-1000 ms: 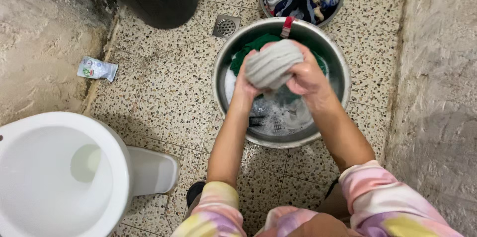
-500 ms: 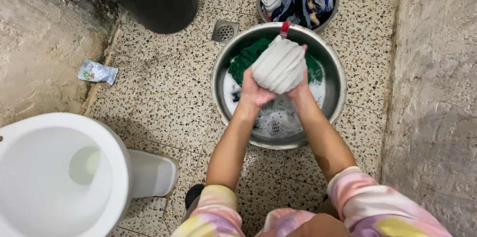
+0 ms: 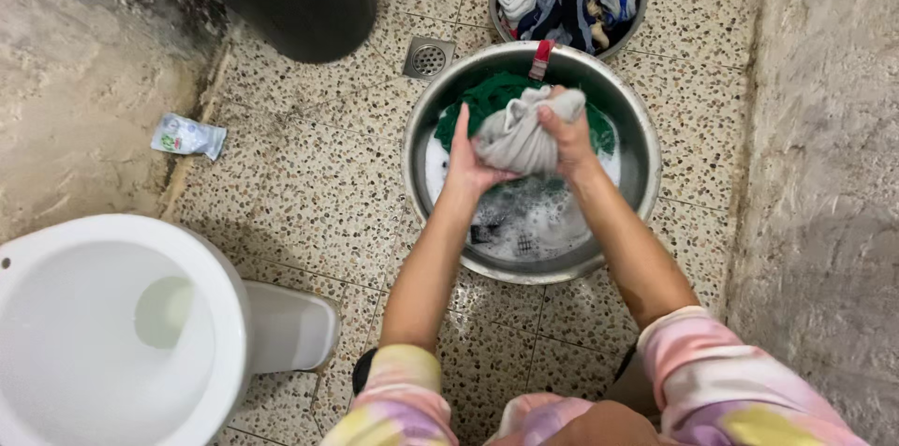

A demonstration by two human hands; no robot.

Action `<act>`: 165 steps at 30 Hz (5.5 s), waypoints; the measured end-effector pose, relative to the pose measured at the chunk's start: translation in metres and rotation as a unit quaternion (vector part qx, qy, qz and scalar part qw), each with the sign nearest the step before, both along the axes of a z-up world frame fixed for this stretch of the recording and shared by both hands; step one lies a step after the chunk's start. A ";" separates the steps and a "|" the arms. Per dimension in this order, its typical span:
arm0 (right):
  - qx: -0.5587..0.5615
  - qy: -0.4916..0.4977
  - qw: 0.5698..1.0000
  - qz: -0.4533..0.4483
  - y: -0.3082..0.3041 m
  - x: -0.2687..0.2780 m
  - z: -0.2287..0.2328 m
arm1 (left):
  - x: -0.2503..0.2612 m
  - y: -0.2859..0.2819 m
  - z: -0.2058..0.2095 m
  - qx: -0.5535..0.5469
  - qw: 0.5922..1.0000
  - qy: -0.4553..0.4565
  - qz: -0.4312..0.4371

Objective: The person washes clothes by hand in a metal basin filled with soapy water. They repeatedly submerge, scrub, and wring out a light-colored garment, then place it into a nearby bucket. The person continues to wash additional items from the basin in the same manner.

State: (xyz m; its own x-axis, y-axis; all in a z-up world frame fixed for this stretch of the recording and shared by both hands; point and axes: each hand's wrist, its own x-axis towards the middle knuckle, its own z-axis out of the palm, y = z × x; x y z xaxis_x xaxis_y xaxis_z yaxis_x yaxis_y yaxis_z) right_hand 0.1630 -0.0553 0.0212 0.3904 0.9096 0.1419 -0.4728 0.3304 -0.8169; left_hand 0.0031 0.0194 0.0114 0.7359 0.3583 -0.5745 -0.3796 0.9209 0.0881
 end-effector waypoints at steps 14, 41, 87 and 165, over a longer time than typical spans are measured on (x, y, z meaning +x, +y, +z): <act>-0.237 0.274 0.924 0.121 0.036 0.016 -0.064 | 0.007 -0.010 0.081 0.824 0.481 0.260 0.149; -0.171 0.396 0.889 0.154 0.027 0.044 0.002 | -0.042 0.042 -0.004 0.371 0.891 0.245 -0.090; -0.218 -0.575 0.671 0.414 -0.037 0.013 -0.031 | -0.043 -0.049 0.139 0.585 0.768 -0.186 -0.180; -0.302 -0.677 0.629 -0.234 -0.022 0.009 -0.229 | 0.051 -0.055 -0.208 0.728 0.090 0.533 -0.423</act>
State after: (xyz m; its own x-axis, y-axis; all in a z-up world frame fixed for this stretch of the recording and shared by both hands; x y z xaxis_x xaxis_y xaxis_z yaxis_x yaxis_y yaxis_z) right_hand 0.1718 -0.0773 -0.2074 0.5279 0.7880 0.3168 0.8257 -0.3887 -0.4088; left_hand 0.0540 -0.0360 -0.1969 0.6587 0.6994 -0.2775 0.7098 -0.6999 -0.0795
